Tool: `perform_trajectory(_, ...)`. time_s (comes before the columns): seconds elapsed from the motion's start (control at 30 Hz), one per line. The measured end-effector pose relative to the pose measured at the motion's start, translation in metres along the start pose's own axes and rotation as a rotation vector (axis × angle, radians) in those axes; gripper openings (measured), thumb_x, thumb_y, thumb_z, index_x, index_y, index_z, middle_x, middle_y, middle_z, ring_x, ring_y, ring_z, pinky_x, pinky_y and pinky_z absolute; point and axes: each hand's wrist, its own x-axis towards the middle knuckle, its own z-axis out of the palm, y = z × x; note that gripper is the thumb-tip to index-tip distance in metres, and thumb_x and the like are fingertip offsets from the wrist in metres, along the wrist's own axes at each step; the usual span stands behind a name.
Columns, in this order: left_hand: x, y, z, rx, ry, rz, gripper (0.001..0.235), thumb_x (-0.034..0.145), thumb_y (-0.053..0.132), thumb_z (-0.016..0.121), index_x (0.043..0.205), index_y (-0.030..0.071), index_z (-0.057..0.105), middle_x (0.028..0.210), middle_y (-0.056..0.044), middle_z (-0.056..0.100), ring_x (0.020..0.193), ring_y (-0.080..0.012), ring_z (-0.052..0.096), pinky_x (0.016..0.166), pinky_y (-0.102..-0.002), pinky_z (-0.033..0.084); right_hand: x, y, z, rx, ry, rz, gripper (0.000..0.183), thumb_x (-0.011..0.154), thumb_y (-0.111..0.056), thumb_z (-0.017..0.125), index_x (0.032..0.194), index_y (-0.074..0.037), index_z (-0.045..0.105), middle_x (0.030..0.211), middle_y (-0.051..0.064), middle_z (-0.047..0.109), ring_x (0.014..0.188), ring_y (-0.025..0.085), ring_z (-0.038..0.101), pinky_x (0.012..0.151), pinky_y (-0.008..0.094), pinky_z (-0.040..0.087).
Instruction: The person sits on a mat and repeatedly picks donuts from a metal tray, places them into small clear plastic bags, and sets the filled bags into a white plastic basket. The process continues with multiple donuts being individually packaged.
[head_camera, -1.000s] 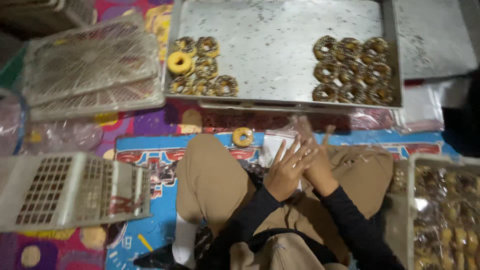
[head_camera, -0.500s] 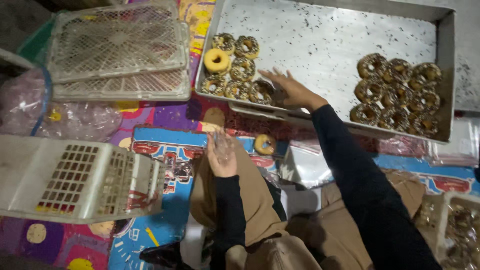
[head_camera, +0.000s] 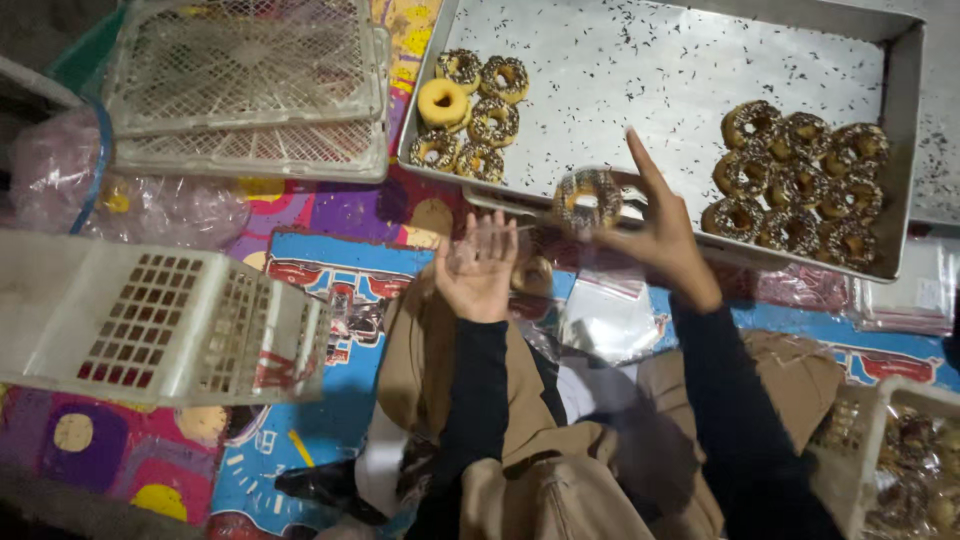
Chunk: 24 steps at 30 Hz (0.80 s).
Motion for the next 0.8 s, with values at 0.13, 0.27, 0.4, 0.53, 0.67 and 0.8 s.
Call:
perform_trajectory(0.13, -0.014, -0.037, 0.001, 0.004, -0.144, -0.055, 0.054, 0.095, 0.034, 0.062, 0.135, -0.003, 0.055, 0.133, -0.024, 0.058, 0.133, -0.0417, 0.052, 0.114, -0.061, 0.041, -0.086, -0.064, 0.015, 0.198, 0.225, 0.116, 0.123, 0.066, -0.023, 0.098, 0.167, -0.008, 0.030, 0.132, 0.016, 0.068, 0.117, 0.027, 0.067, 0.107, 0.039, 0.054)
perform_trajectory(0.27, -0.041, -0.075, 0.005, 0.025, -0.279, -0.085, 0.053, 0.096, 0.028, 0.054, 0.143, 0.003, 0.052, 0.151, -0.015, 0.051, 0.143, -0.0397, 0.048, 0.118, -0.064, 0.038, -0.119, -0.119, 0.028, -0.387, 0.295, 0.118, 0.120, 0.062, -0.026, 0.100, 0.161, -0.010, 0.035, 0.110, 0.012, 0.066, 0.102, 0.029, 0.066, 0.093, 0.043, 0.053)
perform_trajectory(0.4, -0.075, -0.103, 0.013, 0.171, -0.479, -0.115, 0.057, 0.106, 0.029, 0.051, 0.158, 0.011, 0.037, 0.164, -0.015, 0.040, 0.149, -0.0394, 0.041, 0.121, -0.056, 0.036, -0.098, -0.135, 0.040, -0.596, 0.269, 0.205, 0.117, 0.065, -0.034, 0.100, 0.157, -0.007, 0.032, 0.098, 0.014, 0.065, 0.096, 0.033, 0.058, 0.086, 0.051, 0.045)
perform_trajectory(0.53, -0.083, -0.096, 0.026, 0.459, -0.463, 0.062, 0.065, 0.104, 0.020, 0.052, 0.164, 0.027, 0.029, 0.166, -0.012, 0.037, 0.146, -0.0329, 0.045, 0.117, -0.048, 0.044, -0.098, -0.117, 0.042, -0.117, 0.108, -0.117, 0.102, 0.088, -0.014, 0.079, 0.164, -0.004, 0.013, 0.148, 0.022, 0.058, 0.116, 0.031, 0.062, 0.102, 0.045, 0.051)
perform_trajectory(0.67, -0.086, -0.100, 0.003, 0.601, -0.546, 0.043, 0.075, 0.098, 0.009, 0.056, 0.162, 0.032, 0.025, 0.166, -0.007, 0.035, 0.143, -0.0283, 0.050, 0.113, -0.041, 0.050, -0.126, -0.103, 0.044, 0.055, 0.306, -0.071, 0.079, 0.099, -0.003, 0.068, 0.165, -0.011, 0.025, 0.137, 0.016, 0.065, 0.121, 0.027, 0.070, 0.102, 0.042, 0.058)
perform_trajectory(0.8, -0.099, -0.103, -0.041, 0.724, -0.326, 0.035, 0.070, 0.102, 0.010, 0.060, 0.168, 0.014, 0.035, 0.150, -0.017, 0.049, 0.125, -0.0277, 0.057, 0.103, -0.044, 0.053, -0.137, -0.103, 0.027, 0.069, 0.396, -0.089, 0.072, 0.099, -0.005, 0.073, 0.160, -0.015, 0.036, 0.128, 0.012, 0.069, 0.113, 0.022, 0.073, 0.096, 0.039, 0.064)
